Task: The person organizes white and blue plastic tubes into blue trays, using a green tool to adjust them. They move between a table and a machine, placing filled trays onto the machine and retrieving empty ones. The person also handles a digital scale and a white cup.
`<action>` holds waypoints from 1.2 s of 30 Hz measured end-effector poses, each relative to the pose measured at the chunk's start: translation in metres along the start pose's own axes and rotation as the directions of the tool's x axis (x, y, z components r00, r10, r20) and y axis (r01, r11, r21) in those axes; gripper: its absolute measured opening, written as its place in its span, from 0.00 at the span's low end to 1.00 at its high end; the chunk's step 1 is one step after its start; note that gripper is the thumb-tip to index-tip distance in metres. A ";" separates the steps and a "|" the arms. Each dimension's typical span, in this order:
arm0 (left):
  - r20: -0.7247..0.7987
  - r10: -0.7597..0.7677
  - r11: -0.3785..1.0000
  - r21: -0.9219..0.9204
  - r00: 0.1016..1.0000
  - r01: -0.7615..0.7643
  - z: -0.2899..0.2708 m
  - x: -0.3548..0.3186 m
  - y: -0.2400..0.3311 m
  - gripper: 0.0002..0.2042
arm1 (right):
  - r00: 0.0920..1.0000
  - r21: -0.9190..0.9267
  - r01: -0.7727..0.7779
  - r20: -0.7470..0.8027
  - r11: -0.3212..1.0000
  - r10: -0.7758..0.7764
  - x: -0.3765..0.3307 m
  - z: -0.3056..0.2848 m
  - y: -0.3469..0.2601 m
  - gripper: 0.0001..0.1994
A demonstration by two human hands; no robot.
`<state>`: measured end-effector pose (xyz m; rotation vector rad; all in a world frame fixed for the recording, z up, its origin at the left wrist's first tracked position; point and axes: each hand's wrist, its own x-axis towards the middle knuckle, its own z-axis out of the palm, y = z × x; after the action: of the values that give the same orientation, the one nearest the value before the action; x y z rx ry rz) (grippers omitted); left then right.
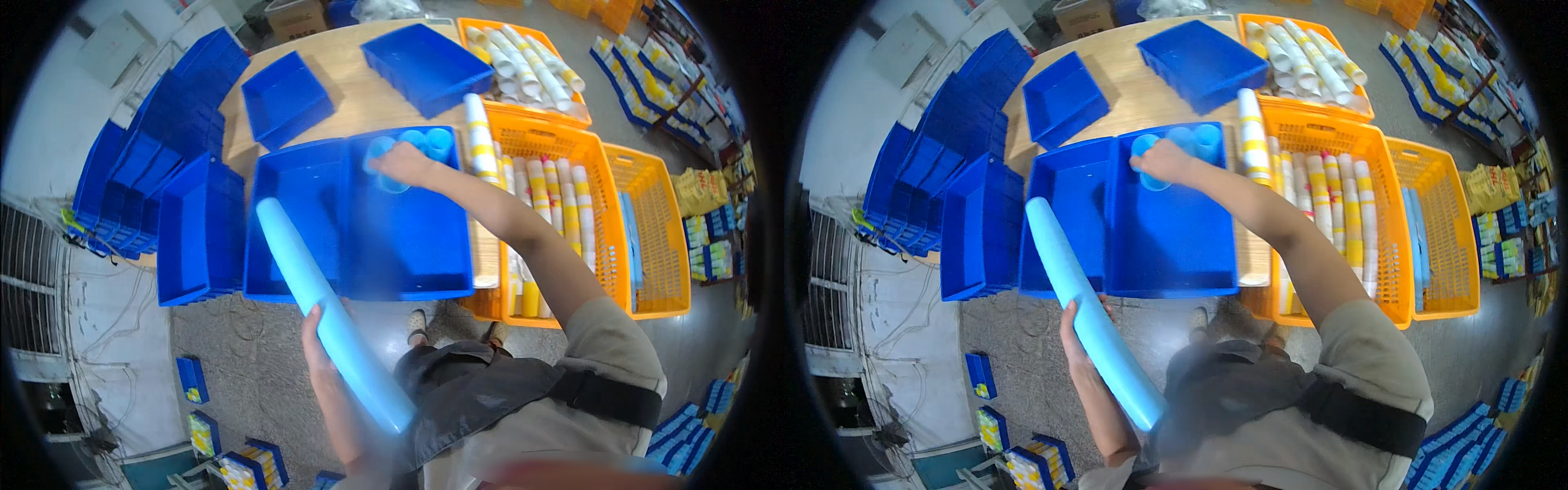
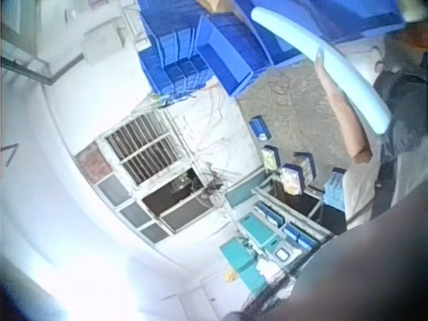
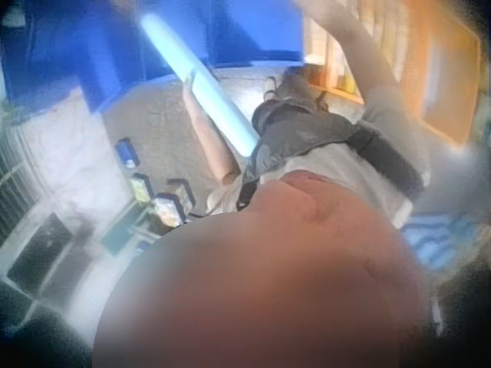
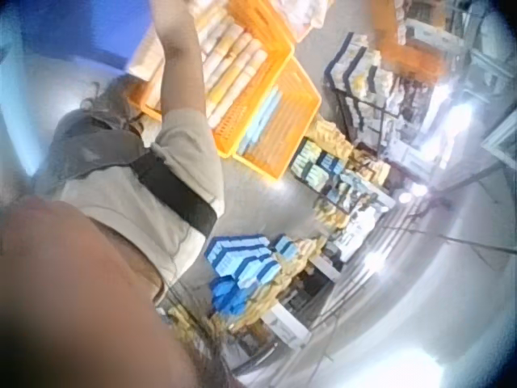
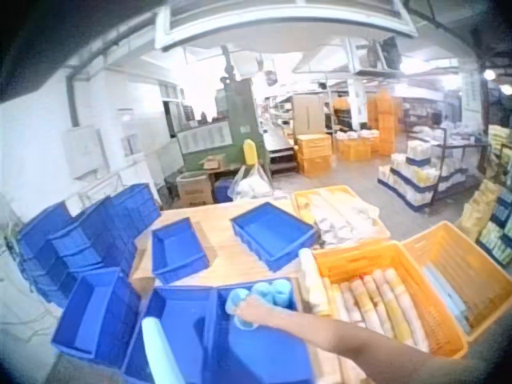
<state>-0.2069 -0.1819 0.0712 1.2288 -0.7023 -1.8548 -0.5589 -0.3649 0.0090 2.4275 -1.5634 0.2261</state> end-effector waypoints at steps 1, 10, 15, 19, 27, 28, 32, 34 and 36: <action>-0.014 0.035 0.998 -0.055 0.999 -0.036 -0.018 0.003 0.004 0.29 | 1.000 -0.011 -0.015 0.028 1.000 0.015 0.019 0.016 0.004 0.09; -0.143 -0.041 0.967 -0.254 0.989 0.004 -0.096 0.016 0.027 0.30 | 0.989 0.157 -0.138 0.084 0.978 0.126 0.039 0.006 0.036 0.10; -0.120 -0.144 0.960 -0.258 0.982 0.109 -0.087 0.046 0.052 0.29 | 0.991 0.319 -0.008 -0.121 0.948 0.050 0.065 0.002 0.031 0.08; -0.034 -0.068 0.978 -0.199 0.997 0.060 -0.073 0.065 0.061 0.28 | 0.999 0.251 0.028 -0.040 0.968 -0.018 0.091 0.036 0.033 0.03; -0.082 -0.110 0.977 0.175 0.991 0.123 -0.084 0.159 0.074 0.28 | 0.997 0.214 -0.061 0.051 0.975 0.052 0.090 0.017 0.014 0.07; -0.044 -0.080 0.949 0.303 0.996 0.090 -0.088 0.180 0.079 0.29 | 0.991 0.242 -0.128 0.065 0.962 0.116 0.086 0.005 0.010 0.08; -0.108 0.031 0.458 0.885 0.994 0.082 -0.084 0.229 0.089 0.40 | 0.943 0.506 -0.296 0.017 0.811 0.333 0.059 -0.046 -0.016 0.07; 0.056 0.338 0.016 0.998 0.940 -0.065 -0.063 0.220 0.093 0.47 | 0.918 0.656 -0.325 0.047 0.681 0.393 0.054 -0.065 -0.041 0.07; 0.523 0.430 0.000 0.815 0.736 -0.580 -0.032 0.204 0.107 0.54 | 0.888 0.741 -0.373 0.110 0.559 0.447 0.054 -0.080 -0.071 0.08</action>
<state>-0.1897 -0.4123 0.0435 1.2038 -2.3095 -0.6474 -0.4717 -0.3612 0.0911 2.4195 -2.3199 1.3029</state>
